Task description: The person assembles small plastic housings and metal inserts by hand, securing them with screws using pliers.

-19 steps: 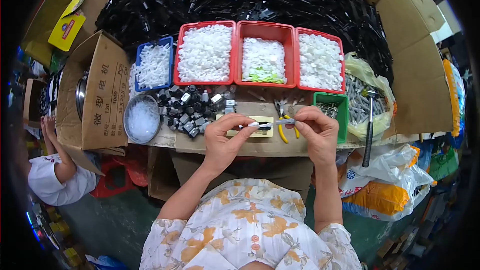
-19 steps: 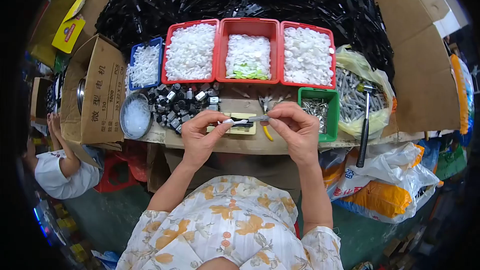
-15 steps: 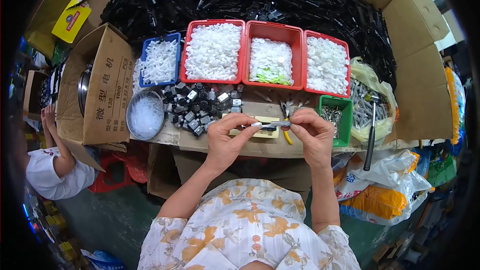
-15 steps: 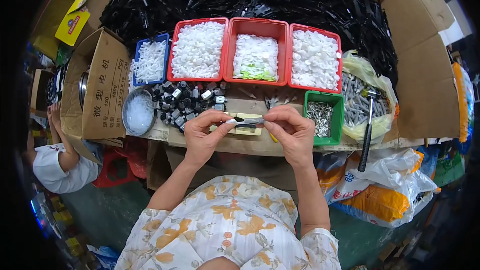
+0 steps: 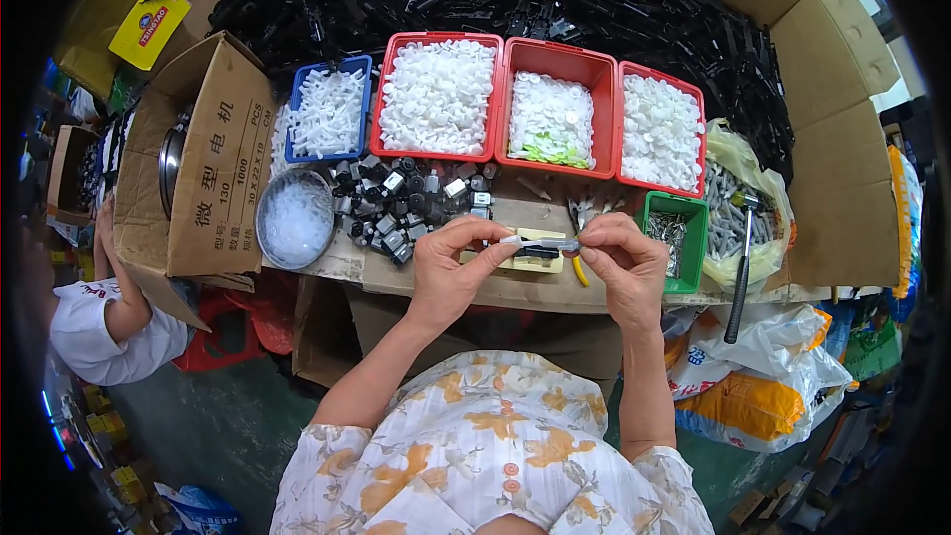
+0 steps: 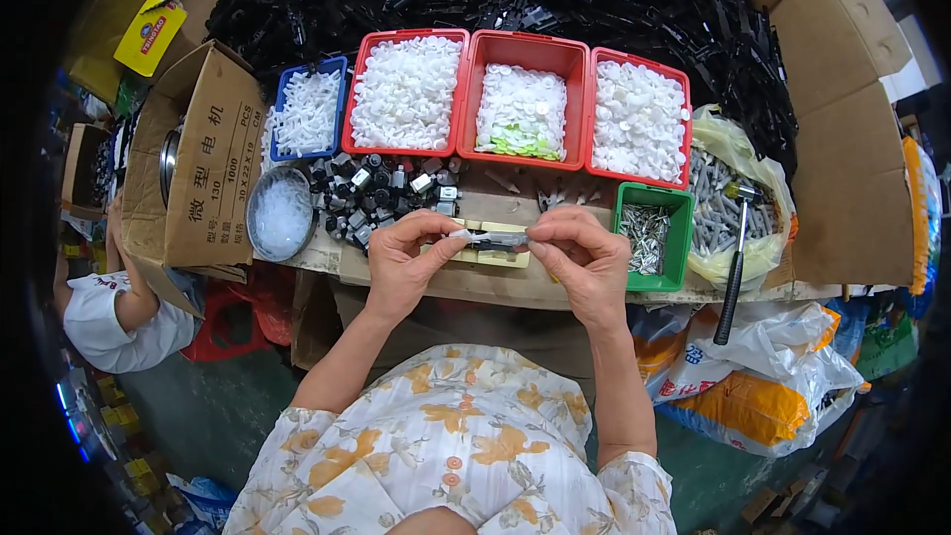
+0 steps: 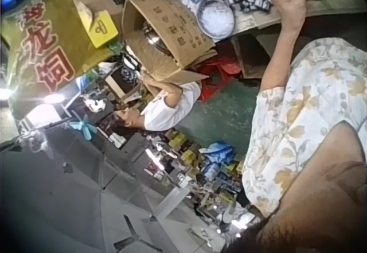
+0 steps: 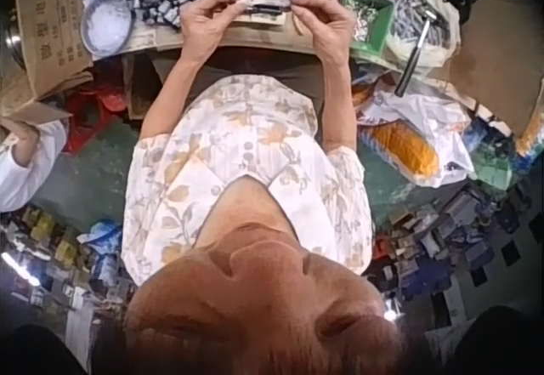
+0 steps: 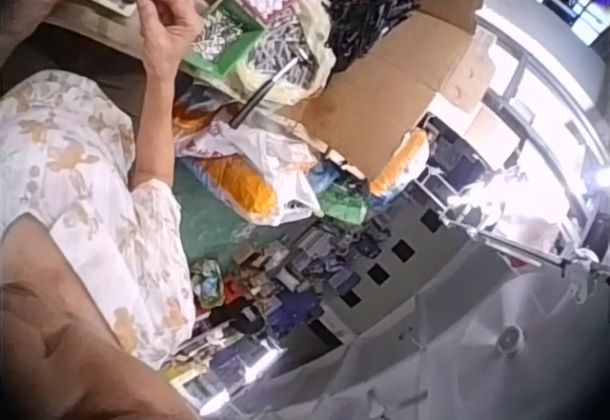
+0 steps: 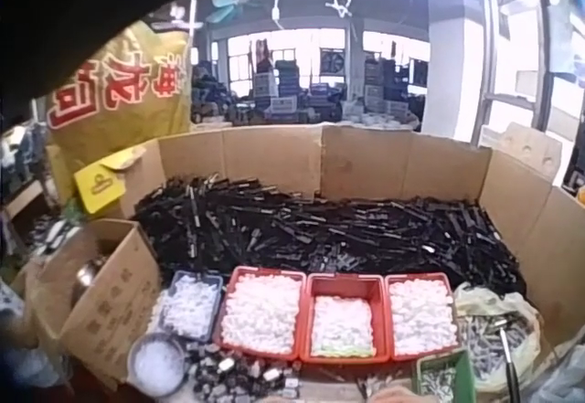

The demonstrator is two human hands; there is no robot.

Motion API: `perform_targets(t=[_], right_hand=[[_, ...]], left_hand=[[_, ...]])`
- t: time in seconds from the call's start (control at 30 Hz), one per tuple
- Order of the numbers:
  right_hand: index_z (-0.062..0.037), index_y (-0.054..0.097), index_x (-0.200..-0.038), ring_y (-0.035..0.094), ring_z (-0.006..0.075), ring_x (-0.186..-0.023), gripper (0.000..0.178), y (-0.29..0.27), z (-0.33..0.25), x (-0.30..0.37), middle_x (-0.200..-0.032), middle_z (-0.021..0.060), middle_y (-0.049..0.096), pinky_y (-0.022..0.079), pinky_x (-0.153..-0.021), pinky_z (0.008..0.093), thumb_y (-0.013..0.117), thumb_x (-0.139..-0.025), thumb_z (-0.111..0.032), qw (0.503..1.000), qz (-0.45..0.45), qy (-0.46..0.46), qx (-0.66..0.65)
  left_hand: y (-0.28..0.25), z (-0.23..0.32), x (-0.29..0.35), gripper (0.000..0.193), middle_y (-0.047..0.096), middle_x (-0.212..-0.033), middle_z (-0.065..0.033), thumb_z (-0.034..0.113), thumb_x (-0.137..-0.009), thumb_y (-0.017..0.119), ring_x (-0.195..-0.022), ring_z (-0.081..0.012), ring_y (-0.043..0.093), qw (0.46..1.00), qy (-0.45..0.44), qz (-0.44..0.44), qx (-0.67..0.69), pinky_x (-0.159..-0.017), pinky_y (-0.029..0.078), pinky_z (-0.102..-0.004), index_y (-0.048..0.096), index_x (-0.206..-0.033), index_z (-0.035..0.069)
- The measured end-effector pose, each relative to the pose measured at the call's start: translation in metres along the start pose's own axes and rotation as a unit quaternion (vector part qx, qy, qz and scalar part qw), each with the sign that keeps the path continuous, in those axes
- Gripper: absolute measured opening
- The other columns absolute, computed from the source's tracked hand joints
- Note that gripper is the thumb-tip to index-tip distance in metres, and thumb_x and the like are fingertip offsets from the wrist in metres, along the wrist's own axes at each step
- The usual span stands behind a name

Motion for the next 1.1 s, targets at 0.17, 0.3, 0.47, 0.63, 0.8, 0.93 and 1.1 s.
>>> perform_targets(t=[0.17,0.3,0.47,0.63,0.8,0.93,1.1], right_hand=[[0.0032,0.074,-0.097,0.063,0.0118,-0.091,0.018,0.000,-0.004,-0.001,-0.105,0.0090,0.065,0.052,-0.076,0.0219,0.073,-0.081,0.012,0.998,-0.042,-0.039,0.016],[0.0029,0.075,-0.099,0.065,0.0132,-0.094,0.020,0.003,0.000,0.000,-0.105,0.0098,0.066,0.053,-0.080,0.0231,0.074,-0.081,0.011,0.997,-0.074,-0.030,0.010],[0.0049,0.072,-0.105,0.065,0.0124,-0.095,0.019,0.007,0.001,-0.001,-0.104,0.0092,0.066,0.053,-0.080,0.0238,0.072,-0.086,0.006,0.998,-0.058,0.013,-0.006],[0.0061,0.071,-0.107,0.066,0.0100,-0.085,0.017,0.004,0.029,0.007,-0.096,0.0067,0.069,0.053,-0.073,0.0227,0.070,-0.092,-0.001,0.985,-0.061,0.159,0.031],[0.0039,0.072,-0.102,0.064,0.0068,-0.069,0.015,-0.003,0.035,0.005,-0.080,0.0027,0.069,0.051,-0.062,0.0210,0.071,-0.093,-0.007,0.984,-0.019,0.164,0.069],[0.0038,0.072,-0.099,0.062,0.0055,-0.067,0.014,-0.006,0.046,0.003,-0.076,0.0013,0.068,0.049,-0.061,0.0202,0.072,-0.093,-0.009,0.978,-0.006,0.175,0.111],[0.0046,0.072,-0.096,0.062,0.0054,-0.068,0.014,-0.002,0.049,0.002,-0.075,0.0010,0.068,0.048,-0.060,0.0208,0.072,-0.092,-0.009,0.975,-0.007,0.174,0.140]], left_hand=[[0.003,0.009,-0.003,0.010,0.068,-0.091,-0.0055,-0.004,-0.085,0.075,-0.081,-0.0088,0.061,0.999,0.023,-0.026,-0.036,-0.069,0.048,-0.0216,0.074,-0.095,-0.003],[0.008,0.007,-0.004,0.010,0.070,-0.089,-0.0066,0.000,-0.085,0.076,-0.078,-0.0101,0.062,0.999,0.004,-0.046,-0.029,-0.068,0.049,-0.0243,0.075,-0.094,-0.002],[0.009,0.019,-0.005,0.012,0.072,-0.085,-0.0089,0.002,-0.083,0.078,-0.074,-0.0140,0.064,0.994,0.058,-0.037,-0.088,-0.066,0.050,-0.0273,0.076,-0.093,-0.001],[0.013,0.027,0.000,0.021,0.072,-0.088,-0.0111,-0.001,-0.074,0.081,-0.080,-0.0204,0.067,0.971,0.155,-0.048,-0.178,-0.073,0.052,-0.0296,0.076,-0.095,0.001],[0.006,0.031,-0.003,0.030,0.071,-0.095,-0.0086,0.003,-0.070,0.084,-0.095,-0.0252,0.064,0.948,0.176,-0.032,-0.262,-0.082,0.051,-0.0361,0.075,-0.098,0.001],[0.003,0.022,-0.003,0.032,0.069,-0.097,-0.0065,0.006,-0.069,0.084,-0.102,-0.0269,0.059,0.913,0.202,-0.022,-0.353,-0.086,0.049,-0.0386,0.075,-0.099,0.003],[0.010,0.020,-0.004,0.026,0.066,-0.089,-0.0056,0.006,-0.071,0.082,-0.098,-0.0262,0.058,0.905,0.207,-0.025,-0.371,-0.086,0.045,-0.0392,0.075,-0.096,0.005]])
Point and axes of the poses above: each hand's wrist, its own x-axis away from the middle knuckle, its own y-axis out of the palm, z = x × y, the point moved 8 cm from there along -x, towards the middle knuckle
